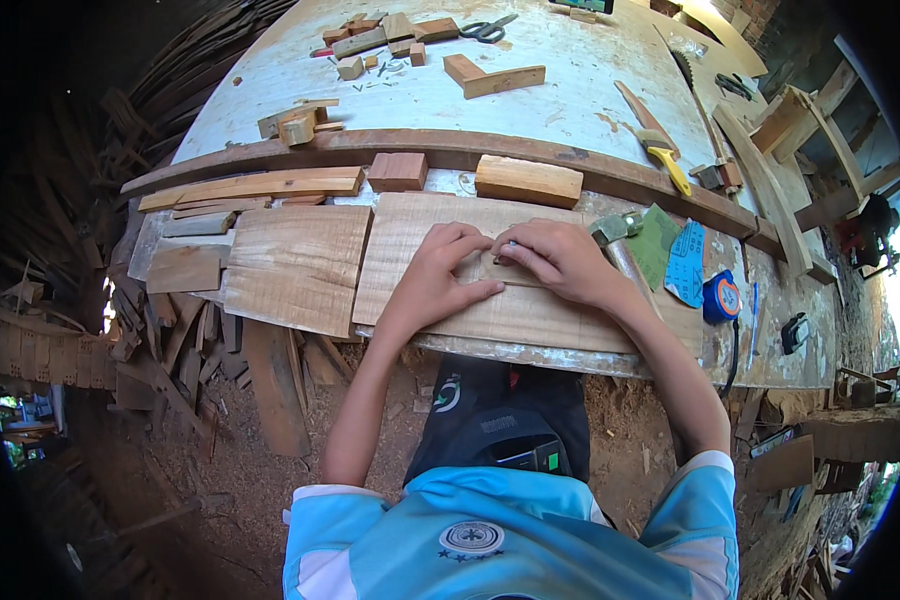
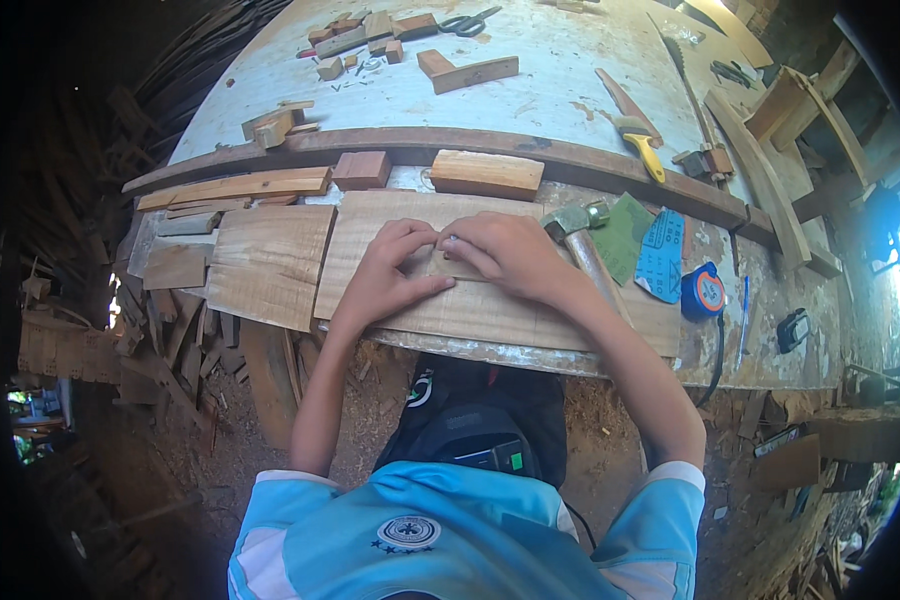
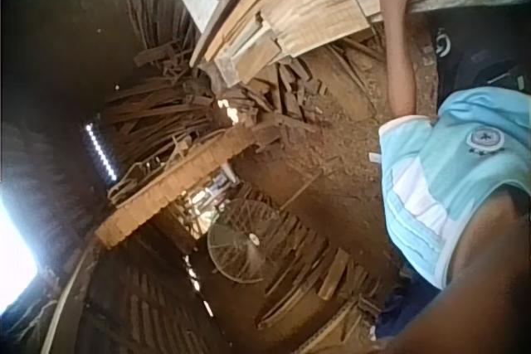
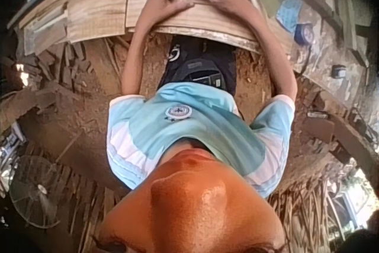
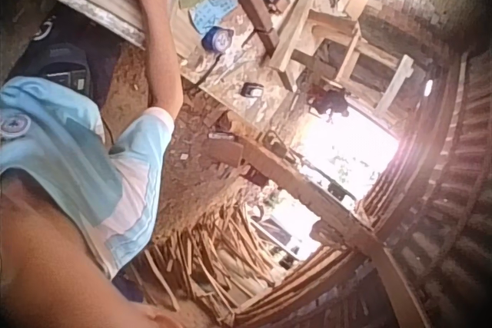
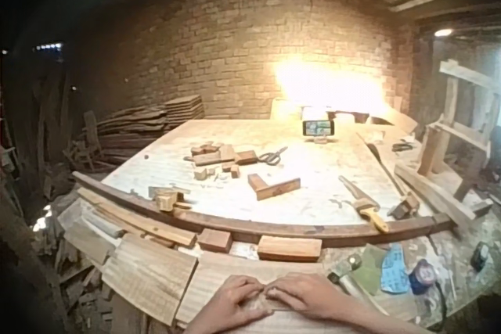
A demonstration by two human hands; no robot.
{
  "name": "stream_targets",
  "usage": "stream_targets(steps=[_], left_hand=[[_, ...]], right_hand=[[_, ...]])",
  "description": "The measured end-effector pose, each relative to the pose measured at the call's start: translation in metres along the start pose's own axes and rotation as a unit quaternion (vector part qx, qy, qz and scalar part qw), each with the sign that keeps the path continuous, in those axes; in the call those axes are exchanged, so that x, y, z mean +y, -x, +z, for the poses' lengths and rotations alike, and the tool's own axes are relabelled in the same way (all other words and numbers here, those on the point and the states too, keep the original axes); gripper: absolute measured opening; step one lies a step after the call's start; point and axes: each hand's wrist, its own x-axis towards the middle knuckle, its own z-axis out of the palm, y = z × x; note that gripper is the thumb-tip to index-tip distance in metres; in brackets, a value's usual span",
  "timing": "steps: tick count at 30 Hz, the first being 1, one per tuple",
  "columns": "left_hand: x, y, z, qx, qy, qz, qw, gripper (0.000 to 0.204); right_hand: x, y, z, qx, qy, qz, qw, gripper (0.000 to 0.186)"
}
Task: Hammering nails into wood and sanding wooden pieces to assemble a small structure.
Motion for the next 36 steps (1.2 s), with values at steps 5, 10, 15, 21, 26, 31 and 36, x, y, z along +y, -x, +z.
stream_targets(steps=[5,10,15,21,26,31,36], left_hand=[[0.008,-0.001,-0.005,0.032,0.023,0.042,0.998,0.030],[0.001,0.001,-0.009,0.050,0.013,0.025,0.998,0.015],[-0.022,-0.042,-0.057,0.151,-0.039,-0.021,0.988,0.011],[-0.151,-0.160,-0.129,0.119,-0.240,-0.097,0.959,0.021],[-0.225,-0.206,-0.133,-0.051,-0.315,-0.178,0.931,0.022],[-0.266,-0.233,-0.121,0.059,-0.333,-0.051,0.940,0.015],[-0.275,-0.256,-0.113,0.001,-0.366,-0.074,0.928,0.014]], right_hand=[[-0.004,-0.002,-0.002,-0.026,0.004,-0.013,1.000,0.017],[-0.016,-0.004,-0.008,-0.040,-0.044,0.069,0.996,0.031],[-0.003,0.000,0.003,0.014,0.172,0.020,0.985,0.043],[-0.001,0.000,0.007,0.006,0.176,-0.018,0.984,0.034],[0.004,-0.001,0.010,0.025,0.191,-0.009,0.981,0.034],[0.005,-0.004,0.011,0.033,0.193,-0.014,0.981,0.035],[0.008,-0.004,0.012,0.053,0.188,-0.028,0.980,0.039]])
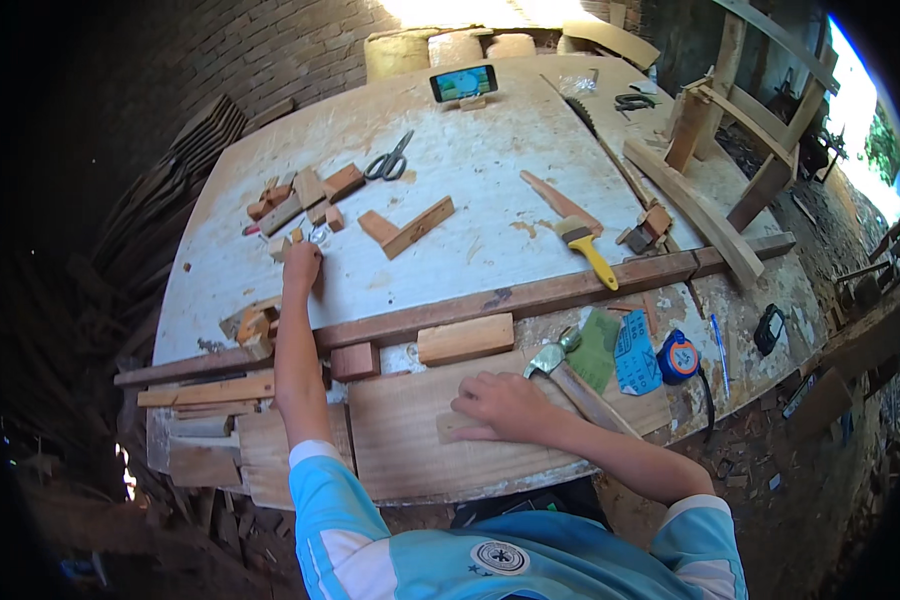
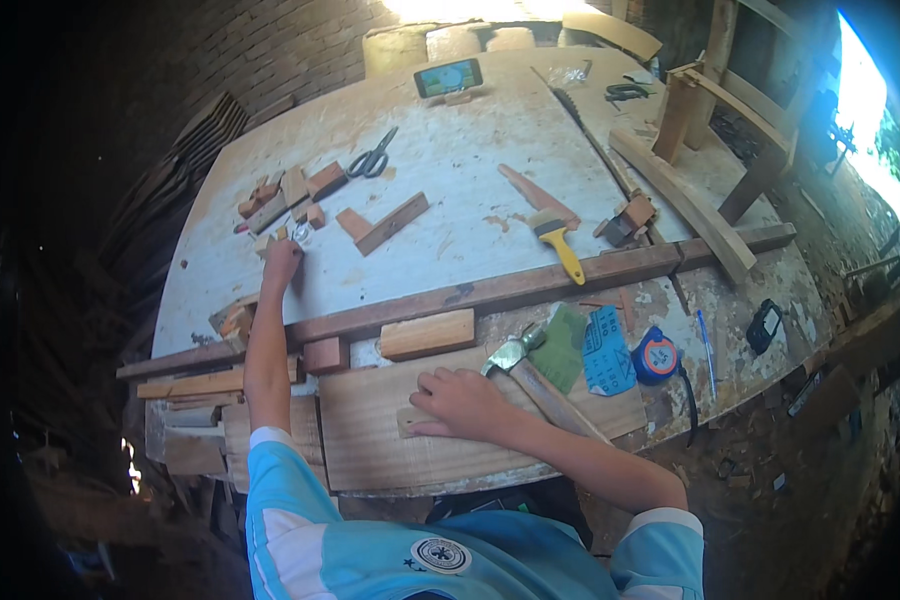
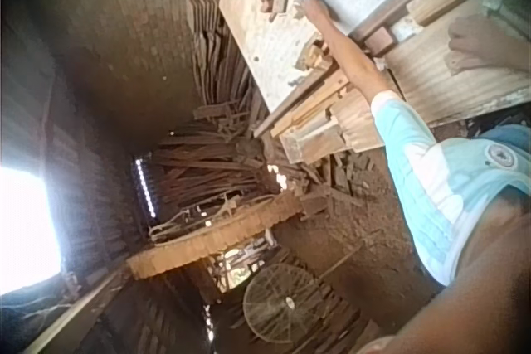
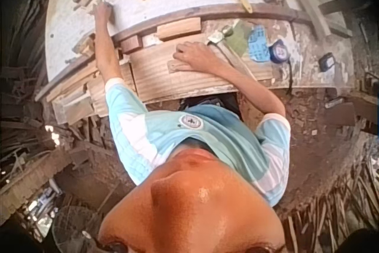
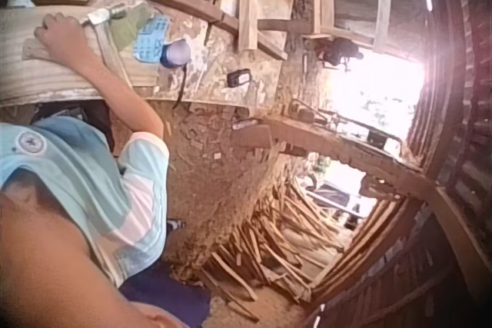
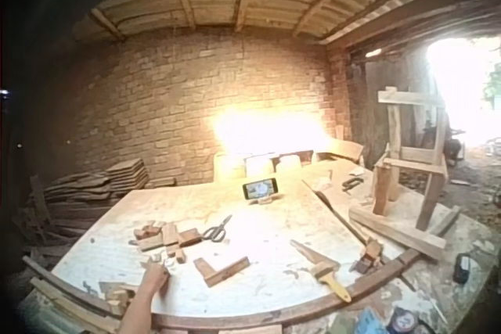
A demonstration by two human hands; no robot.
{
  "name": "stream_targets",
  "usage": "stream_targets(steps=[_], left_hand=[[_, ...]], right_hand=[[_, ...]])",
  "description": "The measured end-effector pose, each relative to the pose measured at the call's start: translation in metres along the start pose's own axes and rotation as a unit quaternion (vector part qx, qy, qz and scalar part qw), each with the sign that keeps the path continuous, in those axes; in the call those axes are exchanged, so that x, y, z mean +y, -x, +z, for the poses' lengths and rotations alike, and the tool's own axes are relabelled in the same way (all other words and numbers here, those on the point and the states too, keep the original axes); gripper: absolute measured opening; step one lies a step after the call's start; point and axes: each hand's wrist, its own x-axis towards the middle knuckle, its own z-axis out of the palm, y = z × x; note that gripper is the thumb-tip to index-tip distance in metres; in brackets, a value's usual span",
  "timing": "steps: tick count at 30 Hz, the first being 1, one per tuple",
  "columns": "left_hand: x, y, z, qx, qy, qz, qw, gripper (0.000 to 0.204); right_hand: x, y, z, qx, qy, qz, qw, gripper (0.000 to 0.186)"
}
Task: Hammering nails into wood and sanding wooden pieces to assemble a small structure.
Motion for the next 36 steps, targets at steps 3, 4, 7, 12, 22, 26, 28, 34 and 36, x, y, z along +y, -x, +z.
stream_targets(steps=[3,4,7,12,22,26,28,34,36], left_hand=[[0.008,0.000,-0.003,-0.004,-0.040,-0.011,0.999,0.012],[0.013,0.003,-0.006,0.017,-0.061,-0.009,0.998,0.011],[0.033,0.020,-0.022,0.064,-0.063,-0.002,0.996,0.010],[0.132,0.100,-0.088,0.062,0.411,-0.014,0.909,0.015],[0.214,0.292,-0.086,0.015,0.574,-0.166,0.802,0.011],[0.228,0.294,-0.090,0.035,0.597,-0.138,0.789,0.011],[0.235,0.292,-0.089,0.041,0.500,-0.070,0.862,0.012],[0.233,0.294,-0.085,0.020,0.494,-0.033,0.868,0.012],[0.235,0.292,-0.085,0.023,0.460,-0.004,0.888,0.012]], right_hand=[[-0.003,0.005,-0.002,-0.001,-0.003,0.006,1.000,0.039],[-0.003,0.005,-0.002,0.002,-0.003,0.003,1.000,0.039],[-0.007,0.010,-0.003,-0.012,-0.018,0.003,1.000,0.040],[0.003,0.002,0.002,-0.022,-0.017,0.043,0.999,0.042],[0.003,0.026,-0.071,-0.020,0.146,0.153,0.977,0.053],[-0.015,0.049,-0.089,-0.213,0.096,0.415,0.879,0.070],[0.001,0.072,-0.075,-0.125,0.044,0.347,0.929,0.078],[0.016,0.086,-0.065,0.019,-0.003,0.270,0.963,0.064],[-0.010,0.064,-0.084,0.020,-0.064,0.288,0.955,0.062]])
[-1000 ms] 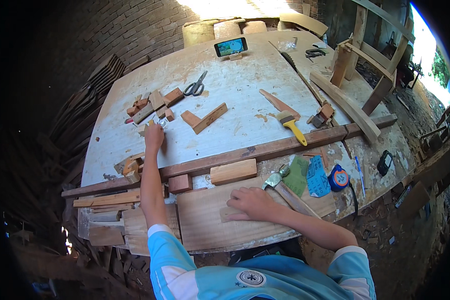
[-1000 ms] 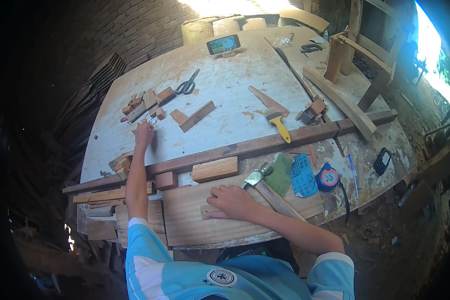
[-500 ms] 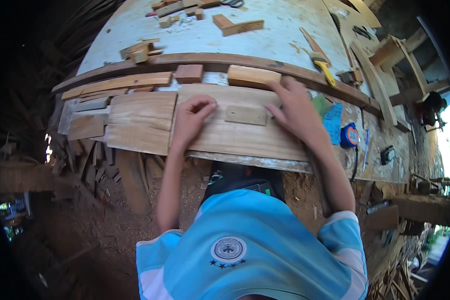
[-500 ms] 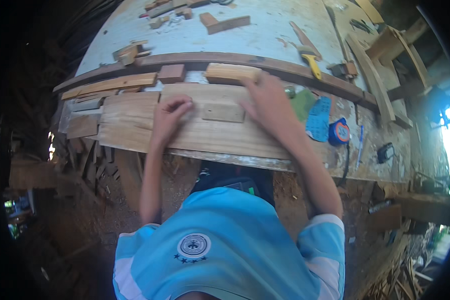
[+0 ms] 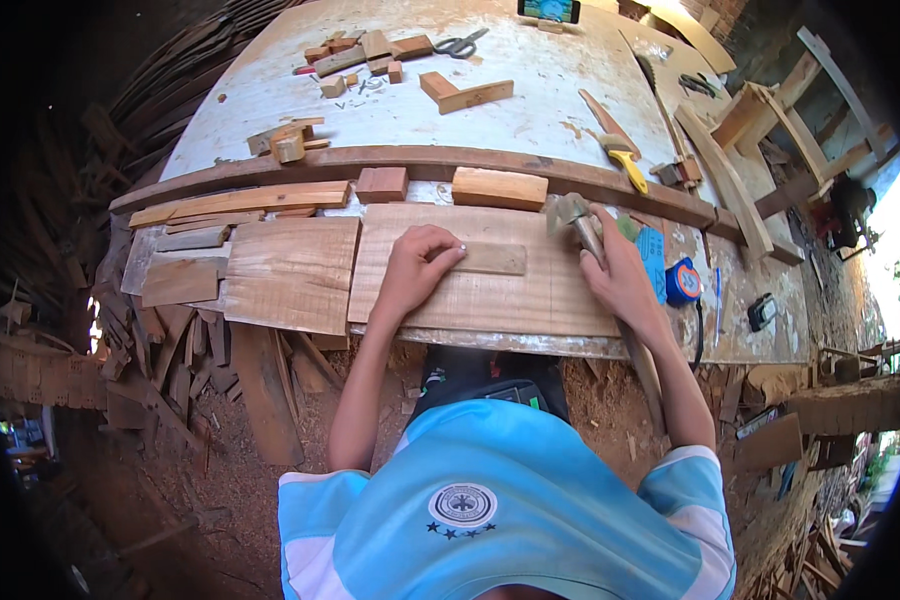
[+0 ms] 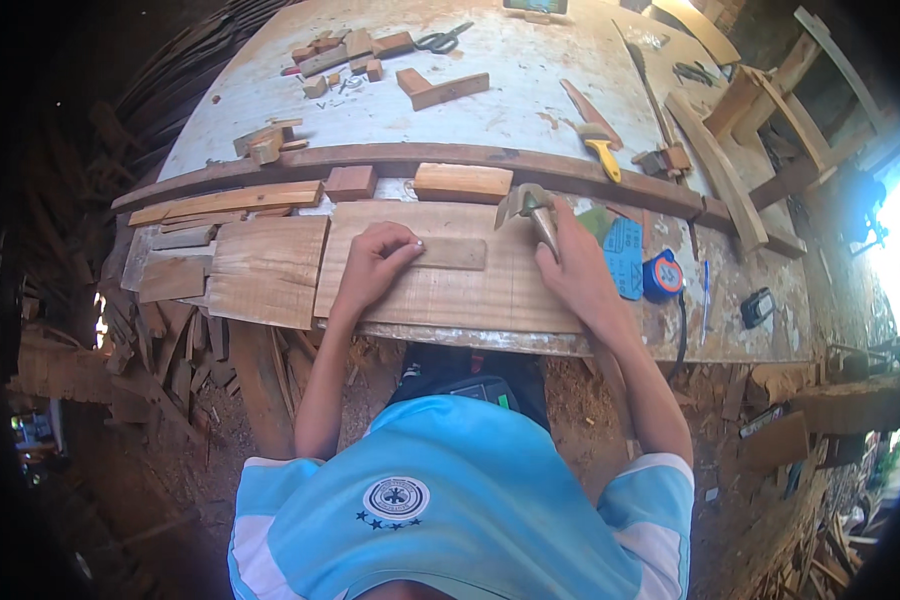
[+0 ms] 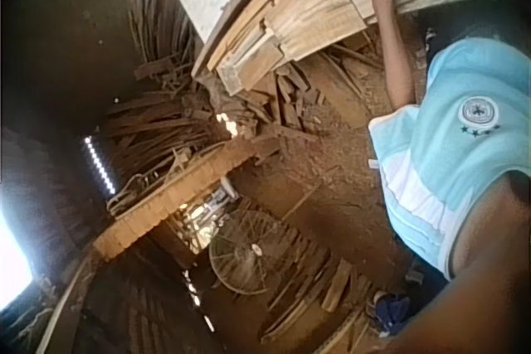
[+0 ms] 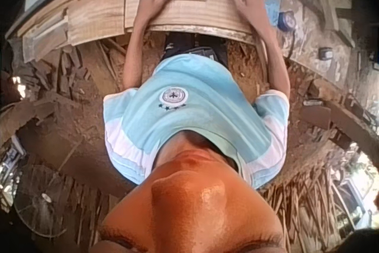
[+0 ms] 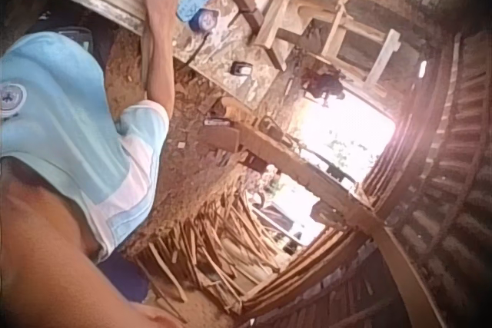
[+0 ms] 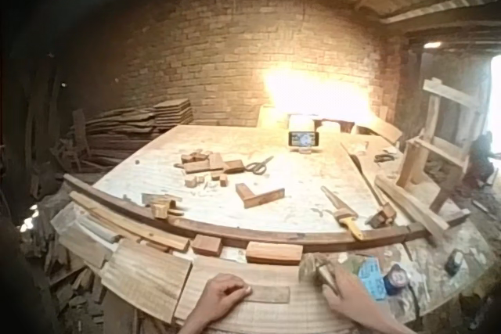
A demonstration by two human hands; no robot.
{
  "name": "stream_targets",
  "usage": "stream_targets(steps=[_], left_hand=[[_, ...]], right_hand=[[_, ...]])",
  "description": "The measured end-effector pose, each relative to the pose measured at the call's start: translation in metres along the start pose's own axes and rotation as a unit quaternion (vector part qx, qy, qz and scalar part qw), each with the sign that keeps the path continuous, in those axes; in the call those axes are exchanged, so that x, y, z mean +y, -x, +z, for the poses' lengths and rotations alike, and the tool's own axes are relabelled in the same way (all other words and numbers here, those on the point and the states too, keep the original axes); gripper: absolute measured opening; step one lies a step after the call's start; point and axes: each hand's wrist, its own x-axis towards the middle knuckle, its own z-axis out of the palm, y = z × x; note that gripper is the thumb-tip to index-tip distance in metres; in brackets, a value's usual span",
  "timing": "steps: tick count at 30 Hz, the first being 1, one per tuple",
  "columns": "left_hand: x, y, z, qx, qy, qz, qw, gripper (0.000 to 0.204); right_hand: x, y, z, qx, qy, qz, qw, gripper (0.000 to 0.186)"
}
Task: Hammering nails into wood and sanding wooden pieces to assemble a small structure.
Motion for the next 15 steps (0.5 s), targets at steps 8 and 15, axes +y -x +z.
stream_targets(steps=[8,15], left_hand=[[0.002,0.002,-0.001,0.028,-0.051,0.048,0.997,0.011],[0.000,-0.002,0.001,0.017,-0.009,0.018,1.000,0.011]], right_hand=[[-0.069,-0.002,0.011,-0.130,-0.217,0.023,0.967,0.056],[-0.078,-0.009,0.031,-0.124,-0.210,-0.020,0.970,0.052]])
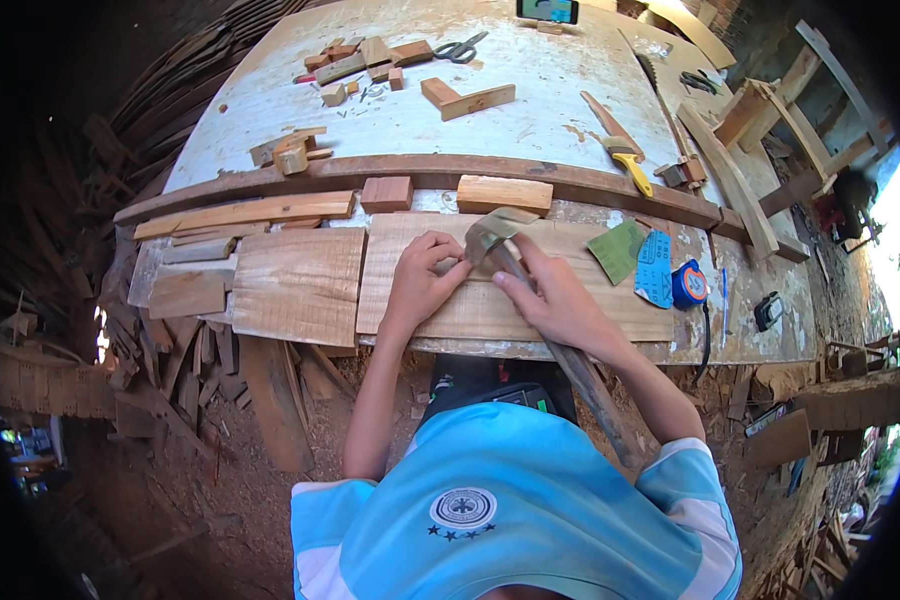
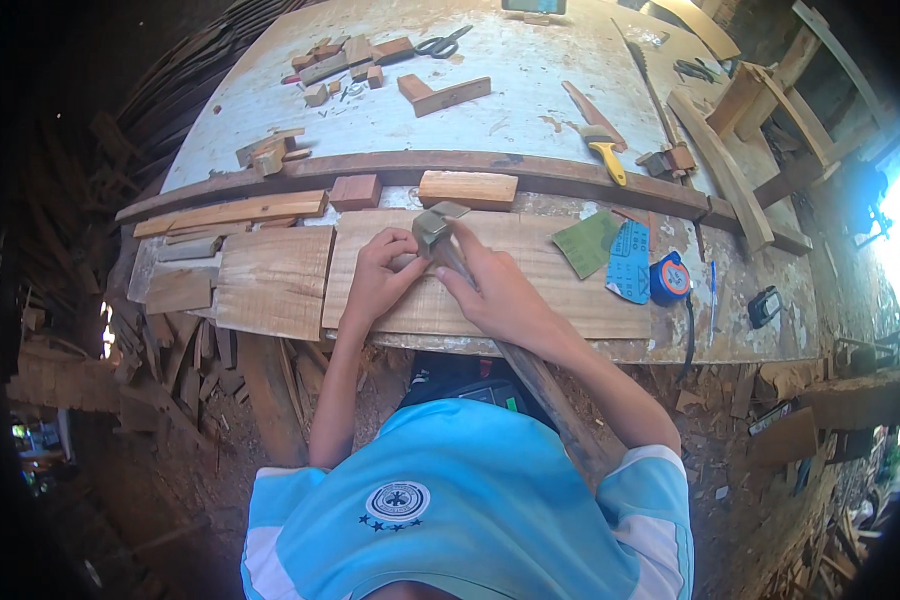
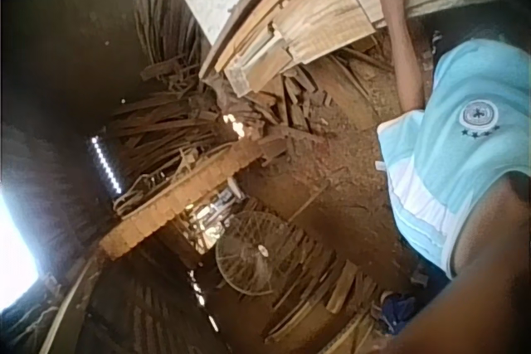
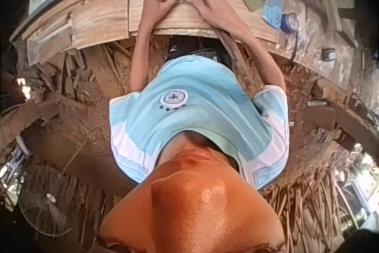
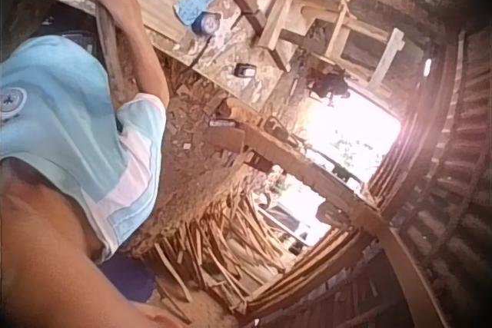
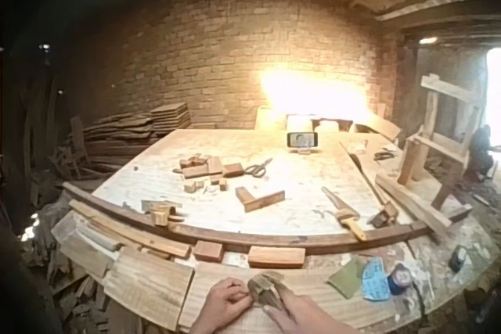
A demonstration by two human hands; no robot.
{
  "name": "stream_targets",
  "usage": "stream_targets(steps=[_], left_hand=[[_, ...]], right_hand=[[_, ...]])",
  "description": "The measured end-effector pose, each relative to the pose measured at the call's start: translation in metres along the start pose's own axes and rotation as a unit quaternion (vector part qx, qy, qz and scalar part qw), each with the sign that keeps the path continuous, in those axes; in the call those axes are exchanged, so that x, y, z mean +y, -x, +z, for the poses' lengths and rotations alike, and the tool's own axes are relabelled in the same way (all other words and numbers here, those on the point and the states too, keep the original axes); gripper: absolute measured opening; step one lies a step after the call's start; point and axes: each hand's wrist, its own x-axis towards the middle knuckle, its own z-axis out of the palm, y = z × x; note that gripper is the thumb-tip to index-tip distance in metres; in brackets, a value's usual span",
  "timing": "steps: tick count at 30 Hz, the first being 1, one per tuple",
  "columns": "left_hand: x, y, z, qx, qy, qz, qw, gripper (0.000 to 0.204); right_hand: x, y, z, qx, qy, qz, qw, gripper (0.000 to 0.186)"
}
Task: Hammering nails into wood and sanding wooden pieces to assemble a small structure.
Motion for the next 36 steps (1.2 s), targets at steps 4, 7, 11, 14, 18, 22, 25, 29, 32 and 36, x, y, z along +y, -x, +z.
stream_targets(steps=[4,7,11,14,18,22,25,29,32,36], left_hand=[[-0.005,0.003,0.000,0.007,0.015,-0.019,1.000,0.012],[0.001,0.002,-0.002,-0.007,0.010,-0.038,0.999,0.012],[-0.001,0.001,-0.001,-0.001,0.012,-0.032,0.999,0.011],[-0.002,0.001,0.000,0.003,0.008,-0.034,0.999,0.010],[0.006,0.000,-0.001,0.004,-0.020,-0.018,1.000,0.011],[0.000,0.000,0.000,-0.002,-0.027,0.012,1.000,0.014],[0.014,0.001,-0.001,-0.015,-0.060,-0.001,0.998,0.023],[0.011,0.004,-0.007,-0.060,-0.150,0.053,0.986,0.038],[0.016,0.005,-0.011,-0.084,-0.121,0.039,0.988,0.040],[0.014,0.005,-0.016,-0.094,-0.082,0.039,0.991,0.039]], right_hand=[[0.008,-0.003,0.005,-0.008,0.042,-0.058,0.997,0.054],[0.000,-0.001,0.001,0.023,0.010,-0.055,0.998,0.054],[0.005,-0.004,0.002,0.028,0.008,-0.047,0.998,0.053],[0.015,-0.006,0.000,-0.022,-0.014,0.005,1.000,0.052],[0.027,0.002,-0.014,0.071,0.079,-0.044,0.993,0.053],[0.060,0.015,-0.034,0.139,0.276,-0.104,0.945,0.056],[0.068,0.027,-0.047,0.078,0.388,-0.012,0.918,0.056],[0.081,0.034,-0.051,0.091,0.423,-0.026,0.901,0.054],[0.077,0.035,-0.052,0.105,0.409,-0.026,0.906,0.053],[0.070,0.027,-0.055,0.112,0.386,-0.054,0.914,0.049]])
